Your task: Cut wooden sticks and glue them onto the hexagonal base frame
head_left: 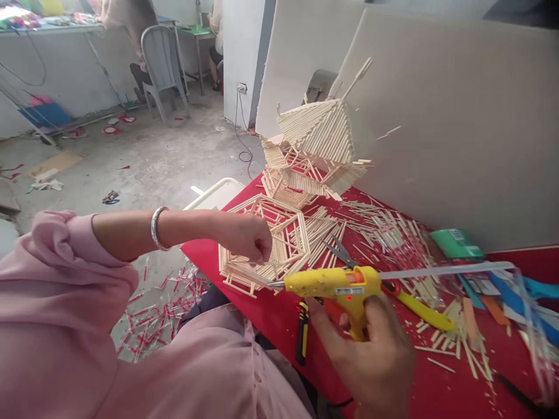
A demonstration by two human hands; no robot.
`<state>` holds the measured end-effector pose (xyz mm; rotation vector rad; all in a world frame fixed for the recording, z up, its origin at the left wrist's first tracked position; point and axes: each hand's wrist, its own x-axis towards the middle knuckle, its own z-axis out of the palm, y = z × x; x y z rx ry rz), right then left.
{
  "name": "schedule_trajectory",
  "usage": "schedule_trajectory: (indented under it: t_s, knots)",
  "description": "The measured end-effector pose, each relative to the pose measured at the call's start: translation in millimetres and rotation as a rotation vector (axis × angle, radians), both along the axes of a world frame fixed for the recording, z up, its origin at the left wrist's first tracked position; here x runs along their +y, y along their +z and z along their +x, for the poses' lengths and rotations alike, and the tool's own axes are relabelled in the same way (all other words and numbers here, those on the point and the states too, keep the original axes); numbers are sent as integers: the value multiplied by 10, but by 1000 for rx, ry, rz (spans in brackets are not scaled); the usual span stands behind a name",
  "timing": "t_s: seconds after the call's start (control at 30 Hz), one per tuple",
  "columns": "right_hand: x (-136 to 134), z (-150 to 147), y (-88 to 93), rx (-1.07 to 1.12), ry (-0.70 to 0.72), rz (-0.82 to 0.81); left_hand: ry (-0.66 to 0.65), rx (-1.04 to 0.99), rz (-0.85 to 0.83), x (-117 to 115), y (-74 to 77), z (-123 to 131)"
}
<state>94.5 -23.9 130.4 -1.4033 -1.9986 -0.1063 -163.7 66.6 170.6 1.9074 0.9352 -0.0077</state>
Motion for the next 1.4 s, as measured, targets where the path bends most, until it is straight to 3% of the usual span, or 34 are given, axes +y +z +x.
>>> schedule_trajectory:
  t_s: [0.17,0.43,0.8,1.4]
  knots:
    - [12,-326,-32,-67,37,85,178,-97,-125,26,78,-176]
    - [51,-581,-103,-178,40,145,297,-169,-156,25,113,-313]
    - [42,-586,-124,-235,52,114,253,-194,-180,30,94,-303]
    - [-5,-463,-137,-183,66,90,162,-29,-107,28,53,-170]
